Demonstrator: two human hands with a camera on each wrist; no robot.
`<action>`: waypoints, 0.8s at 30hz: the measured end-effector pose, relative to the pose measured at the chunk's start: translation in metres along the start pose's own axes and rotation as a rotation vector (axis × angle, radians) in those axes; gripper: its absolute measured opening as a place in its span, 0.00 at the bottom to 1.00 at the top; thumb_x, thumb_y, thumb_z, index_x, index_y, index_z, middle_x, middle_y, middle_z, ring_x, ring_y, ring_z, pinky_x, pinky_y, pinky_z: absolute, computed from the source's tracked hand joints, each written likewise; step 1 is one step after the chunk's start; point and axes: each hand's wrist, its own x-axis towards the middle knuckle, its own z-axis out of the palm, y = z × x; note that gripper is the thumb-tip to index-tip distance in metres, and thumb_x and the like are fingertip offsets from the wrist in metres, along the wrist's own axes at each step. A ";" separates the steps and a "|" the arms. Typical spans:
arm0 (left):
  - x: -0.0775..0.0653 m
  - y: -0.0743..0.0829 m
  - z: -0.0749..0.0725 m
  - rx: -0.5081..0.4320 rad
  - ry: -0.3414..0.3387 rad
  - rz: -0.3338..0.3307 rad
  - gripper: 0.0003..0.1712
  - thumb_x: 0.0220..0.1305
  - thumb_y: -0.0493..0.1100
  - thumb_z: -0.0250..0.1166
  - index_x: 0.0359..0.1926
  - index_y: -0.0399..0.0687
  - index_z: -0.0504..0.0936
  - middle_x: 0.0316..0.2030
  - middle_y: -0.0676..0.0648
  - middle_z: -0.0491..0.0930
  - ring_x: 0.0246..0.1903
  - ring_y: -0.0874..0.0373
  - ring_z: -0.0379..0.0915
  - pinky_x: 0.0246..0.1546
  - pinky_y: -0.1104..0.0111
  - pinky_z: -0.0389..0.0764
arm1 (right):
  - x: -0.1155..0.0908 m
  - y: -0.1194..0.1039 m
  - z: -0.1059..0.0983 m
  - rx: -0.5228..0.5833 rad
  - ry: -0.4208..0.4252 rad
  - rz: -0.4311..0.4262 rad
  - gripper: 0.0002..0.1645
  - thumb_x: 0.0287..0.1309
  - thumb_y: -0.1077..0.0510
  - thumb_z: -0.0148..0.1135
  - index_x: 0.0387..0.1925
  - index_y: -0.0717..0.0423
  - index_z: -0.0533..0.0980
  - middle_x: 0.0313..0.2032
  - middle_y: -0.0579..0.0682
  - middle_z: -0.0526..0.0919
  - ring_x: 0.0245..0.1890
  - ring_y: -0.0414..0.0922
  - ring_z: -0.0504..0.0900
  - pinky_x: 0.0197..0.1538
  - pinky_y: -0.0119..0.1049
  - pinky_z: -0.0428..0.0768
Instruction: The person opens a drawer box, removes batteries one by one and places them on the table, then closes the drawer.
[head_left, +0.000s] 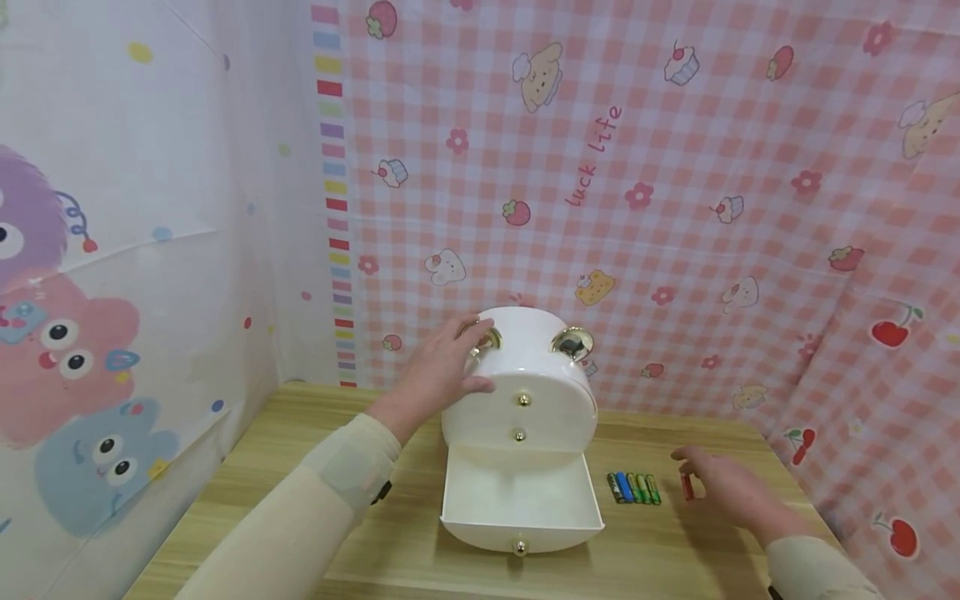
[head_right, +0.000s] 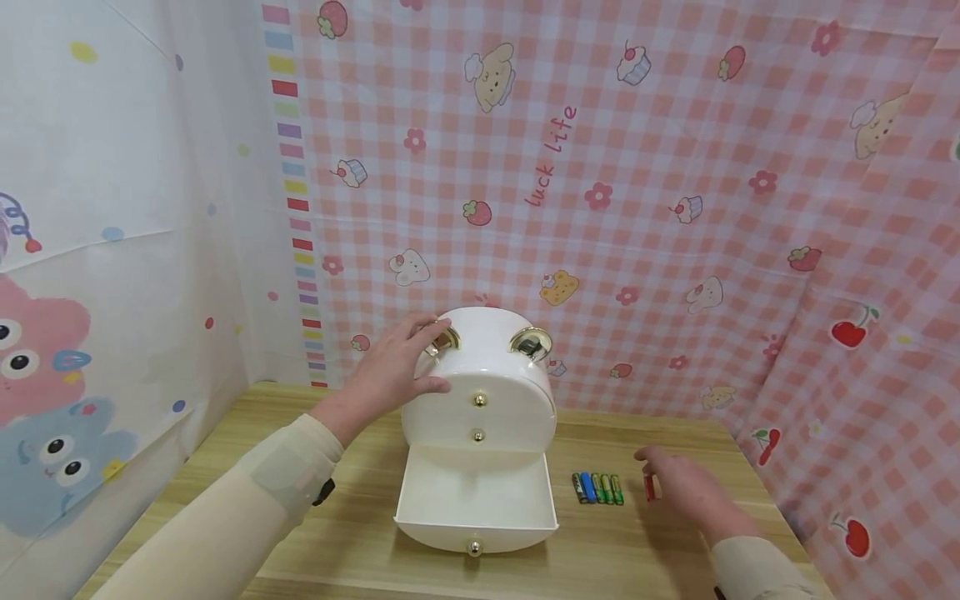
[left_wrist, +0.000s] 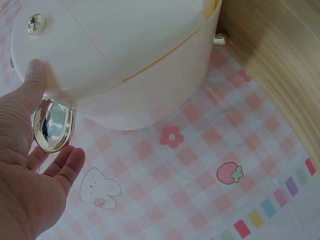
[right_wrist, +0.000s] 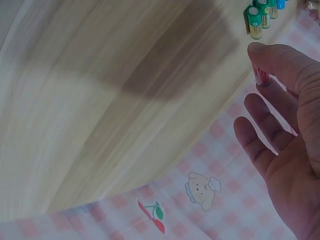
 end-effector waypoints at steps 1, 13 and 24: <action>0.000 0.000 0.000 0.000 -0.001 -0.001 0.55 0.59 0.58 0.80 0.82 0.54 0.64 0.80 0.43 0.63 0.78 0.41 0.63 0.80 0.45 0.67 | 0.001 0.000 0.002 0.010 0.002 -0.003 0.39 0.48 0.65 0.84 0.61 0.65 0.76 0.48 0.61 0.91 0.50 0.61 0.90 0.53 0.59 0.88; 0.000 0.000 0.000 0.001 0.000 0.005 0.55 0.59 0.58 0.80 0.82 0.54 0.63 0.80 0.43 0.63 0.79 0.41 0.62 0.81 0.45 0.66 | 0.015 0.002 0.021 0.128 -0.005 0.000 0.33 0.51 0.74 0.76 0.61 0.67 0.76 0.48 0.64 0.90 0.48 0.61 0.89 0.54 0.60 0.88; 0.000 0.000 0.000 0.009 0.000 -0.002 0.55 0.59 0.58 0.80 0.82 0.54 0.64 0.80 0.44 0.63 0.79 0.42 0.63 0.80 0.45 0.67 | 0.021 0.004 0.029 0.137 -0.020 -0.063 0.32 0.52 0.75 0.74 0.60 0.70 0.75 0.47 0.66 0.90 0.46 0.60 0.90 0.48 0.53 0.90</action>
